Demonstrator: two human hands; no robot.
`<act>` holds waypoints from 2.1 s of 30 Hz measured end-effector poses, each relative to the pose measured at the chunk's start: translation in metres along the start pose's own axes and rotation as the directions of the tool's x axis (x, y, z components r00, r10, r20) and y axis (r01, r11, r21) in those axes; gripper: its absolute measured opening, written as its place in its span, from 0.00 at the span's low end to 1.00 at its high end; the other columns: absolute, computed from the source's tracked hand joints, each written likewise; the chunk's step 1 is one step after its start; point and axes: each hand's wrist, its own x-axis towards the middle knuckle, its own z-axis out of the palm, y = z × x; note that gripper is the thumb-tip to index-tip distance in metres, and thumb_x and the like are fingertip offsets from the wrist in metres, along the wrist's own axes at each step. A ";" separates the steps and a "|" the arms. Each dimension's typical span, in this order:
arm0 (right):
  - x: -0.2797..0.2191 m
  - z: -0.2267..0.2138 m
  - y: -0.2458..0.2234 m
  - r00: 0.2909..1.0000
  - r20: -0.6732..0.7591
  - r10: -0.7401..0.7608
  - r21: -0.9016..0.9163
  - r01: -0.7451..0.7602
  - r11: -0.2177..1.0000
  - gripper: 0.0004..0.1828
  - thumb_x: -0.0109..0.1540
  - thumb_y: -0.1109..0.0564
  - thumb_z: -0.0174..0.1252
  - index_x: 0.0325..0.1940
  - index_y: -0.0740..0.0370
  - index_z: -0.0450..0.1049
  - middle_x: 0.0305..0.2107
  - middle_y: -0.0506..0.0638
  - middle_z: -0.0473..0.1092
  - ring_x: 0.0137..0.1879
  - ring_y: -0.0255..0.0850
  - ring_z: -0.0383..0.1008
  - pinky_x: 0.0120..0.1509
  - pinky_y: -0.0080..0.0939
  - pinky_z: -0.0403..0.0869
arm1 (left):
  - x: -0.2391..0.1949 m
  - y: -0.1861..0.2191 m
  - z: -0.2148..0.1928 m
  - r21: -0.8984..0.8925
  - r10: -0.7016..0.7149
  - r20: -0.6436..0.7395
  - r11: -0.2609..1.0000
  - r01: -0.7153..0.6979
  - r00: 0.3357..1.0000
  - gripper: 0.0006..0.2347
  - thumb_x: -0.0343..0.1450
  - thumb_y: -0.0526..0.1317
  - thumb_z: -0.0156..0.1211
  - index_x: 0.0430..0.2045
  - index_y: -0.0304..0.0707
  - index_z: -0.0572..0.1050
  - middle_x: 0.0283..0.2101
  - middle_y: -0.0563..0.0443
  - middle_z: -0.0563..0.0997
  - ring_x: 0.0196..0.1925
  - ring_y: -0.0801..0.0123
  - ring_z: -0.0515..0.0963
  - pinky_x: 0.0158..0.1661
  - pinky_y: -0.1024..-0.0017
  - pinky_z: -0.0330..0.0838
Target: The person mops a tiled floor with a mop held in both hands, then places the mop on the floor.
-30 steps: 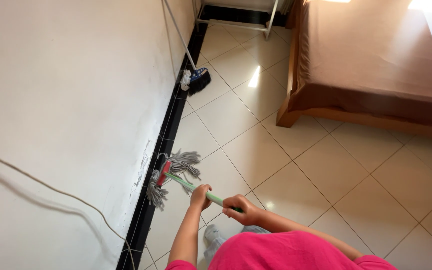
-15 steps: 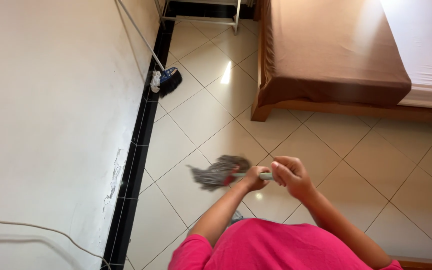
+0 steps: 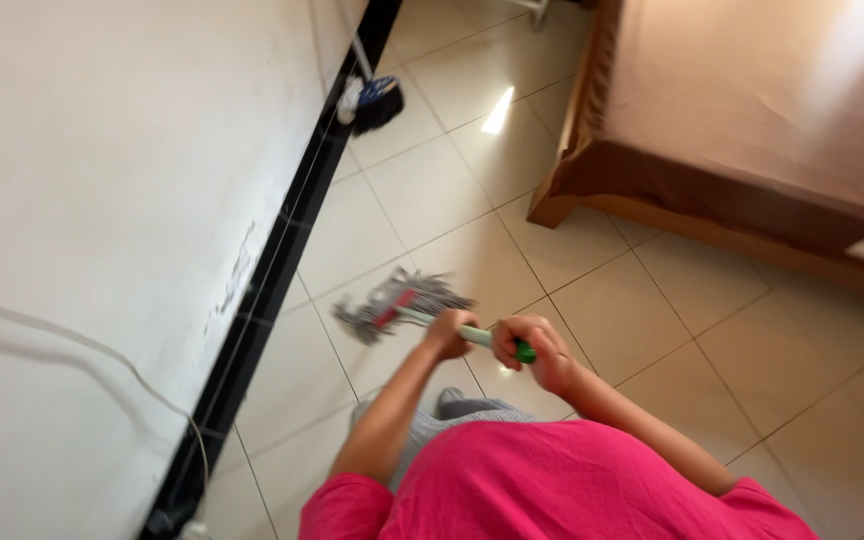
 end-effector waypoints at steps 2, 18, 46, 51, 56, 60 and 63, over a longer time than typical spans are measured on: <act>0.008 0.009 0.040 0.996 0.058 0.071 0.051 -0.074 0.996 0.34 0.73 0.32 0.37 0.27 0.62 0.59 0.19 0.48 0.62 0.25 0.37 0.59 0.32 0.37 0.62 | -0.022 -0.049 -0.008 0.024 -0.061 -0.117 0.998 0.064 0.991 0.06 0.57 0.34 0.66 0.25 0.41 0.81 0.31 0.42 0.84 0.36 0.49 0.84 0.36 0.59 0.77; 0.034 -0.020 -0.023 0.928 -0.026 0.372 0.061 -0.370 0.927 0.29 0.73 0.42 0.47 0.25 0.64 0.58 0.18 0.48 0.55 0.23 0.37 0.54 0.30 0.40 0.61 | -0.011 0.004 0.018 -0.124 -0.174 -0.355 0.983 0.138 0.918 0.07 0.60 0.35 0.62 0.29 0.49 0.80 0.28 0.49 0.84 0.34 0.52 0.84 0.36 0.57 0.76; 0.182 0.156 0.102 0.703 0.706 0.083 0.112 -0.228 0.967 0.20 0.72 0.58 0.41 0.23 0.58 0.59 0.16 0.47 0.57 0.24 0.38 0.54 0.39 0.43 0.65 | -0.230 -0.127 -0.114 -0.235 -0.652 -0.569 0.714 0.660 0.502 0.06 0.58 0.38 0.64 0.25 0.46 0.78 0.28 0.48 0.82 0.37 0.51 0.82 0.37 0.55 0.74; 0.220 0.134 0.056 0.868 0.452 0.203 0.027 -0.241 0.970 0.20 0.71 0.61 0.37 0.23 0.59 0.59 0.16 0.44 0.56 0.24 0.39 0.60 0.40 0.45 0.71 | -0.149 -0.111 -0.166 -0.201 -0.550 -0.496 0.826 0.527 0.672 0.05 0.61 0.38 0.62 0.27 0.46 0.77 0.31 0.50 0.83 0.39 0.56 0.82 0.38 0.55 0.72; 0.228 0.165 0.058 0.859 0.458 0.228 -0.137 -0.185 0.973 0.21 0.71 0.64 0.42 0.22 0.61 0.60 0.16 0.44 0.58 0.22 0.32 0.57 0.29 0.34 0.61 | -0.106 -0.127 -0.193 -0.285 -0.530 -0.423 0.848 0.447 0.735 0.06 0.61 0.37 0.63 0.29 0.47 0.78 0.35 0.52 0.83 0.42 0.60 0.83 0.41 0.60 0.74; 0.228 0.198 0.063 0.833 0.475 0.282 -0.393 -0.086 0.916 0.17 0.69 0.63 0.46 0.24 0.64 0.64 0.16 0.48 0.62 0.23 0.33 0.57 0.28 0.34 0.58 | -0.110 -0.157 -0.187 -0.306 -0.479 -0.476 0.876 0.372 0.738 0.06 0.61 0.36 0.62 0.29 0.45 0.77 0.36 0.52 0.84 0.43 0.58 0.83 0.41 0.59 0.74; 0.234 0.203 0.061 0.785 0.554 0.277 -0.333 -0.097 0.938 0.14 0.69 0.64 0.47 0.27 0.65 0.65 0.18 0.48 0.63 0.25 0.32 0.59 0.30 0.33 0.59 | -0.128 -0.143 -0.192 -0.299 -0.510 -0.526 0.860 0.414 0.680 0.05 0.60 0.38 0.62 0.27 0.46 0.77 0.34 0.52 0.84 0.41 0.57 0.83 0.39 0.59 0.74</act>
